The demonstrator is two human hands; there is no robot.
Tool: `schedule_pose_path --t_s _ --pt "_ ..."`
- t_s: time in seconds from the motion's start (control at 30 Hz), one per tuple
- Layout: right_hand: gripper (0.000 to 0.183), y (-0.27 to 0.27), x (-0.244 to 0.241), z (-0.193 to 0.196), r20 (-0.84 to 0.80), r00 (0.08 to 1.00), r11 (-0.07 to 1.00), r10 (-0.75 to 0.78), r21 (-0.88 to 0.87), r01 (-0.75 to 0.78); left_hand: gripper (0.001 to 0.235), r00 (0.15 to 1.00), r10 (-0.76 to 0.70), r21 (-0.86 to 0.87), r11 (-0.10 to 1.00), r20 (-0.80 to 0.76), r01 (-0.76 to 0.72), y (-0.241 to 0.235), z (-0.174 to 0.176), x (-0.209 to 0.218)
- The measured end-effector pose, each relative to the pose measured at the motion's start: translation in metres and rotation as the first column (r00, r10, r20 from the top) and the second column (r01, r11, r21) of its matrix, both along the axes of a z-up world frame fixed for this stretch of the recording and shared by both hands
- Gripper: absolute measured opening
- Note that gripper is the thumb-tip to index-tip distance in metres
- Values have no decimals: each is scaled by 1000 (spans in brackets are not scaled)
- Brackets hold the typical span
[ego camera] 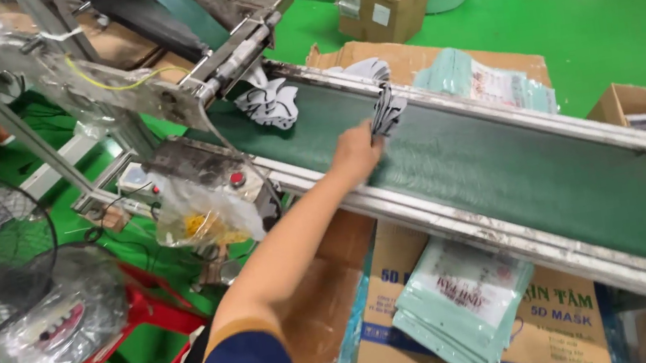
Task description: The recorder is packaging face masks by counting them, stacking them, and placing them into individual plastic pouches at a conveyor belt.
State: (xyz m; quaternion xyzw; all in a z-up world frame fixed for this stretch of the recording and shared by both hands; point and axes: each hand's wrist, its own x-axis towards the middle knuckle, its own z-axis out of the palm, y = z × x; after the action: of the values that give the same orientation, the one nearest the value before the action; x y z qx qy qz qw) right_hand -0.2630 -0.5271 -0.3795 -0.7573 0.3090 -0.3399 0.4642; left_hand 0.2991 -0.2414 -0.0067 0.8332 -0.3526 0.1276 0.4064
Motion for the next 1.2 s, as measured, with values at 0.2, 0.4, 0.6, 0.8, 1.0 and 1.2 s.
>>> schedule_pose_path --t_s 0.2,0.4,0.6,0.8,1.0,1.2 --pt "67 248 106 391 -39 924 854 379 -369 -366 39 935 -265 -378 911 -235 163 91 49 -224" --pt "70 292 130 336 -52 937 885 346 -313 -344 42 818 -335 -246 938 -468 244 129 -16 -318" --pt "51 245 100 314 -67 887 888 456 -31 -459 110 943 -331 -154 934 -26 324 189 47 -300" --pt "78 265 129 286 -81 849 853 522 27 -521 107 803 -565 -19 820 -190 573 167 -76 -294" --pt "75 281 112 322 52 830 820 555 -204 -535 80 797 -602 -221 784 -47 580 163 -87 -315" --pt "33 232 89 222 -187 809 817 557 -48 -574 91 789 -605 -212 761 112 613 156 -151 -306"
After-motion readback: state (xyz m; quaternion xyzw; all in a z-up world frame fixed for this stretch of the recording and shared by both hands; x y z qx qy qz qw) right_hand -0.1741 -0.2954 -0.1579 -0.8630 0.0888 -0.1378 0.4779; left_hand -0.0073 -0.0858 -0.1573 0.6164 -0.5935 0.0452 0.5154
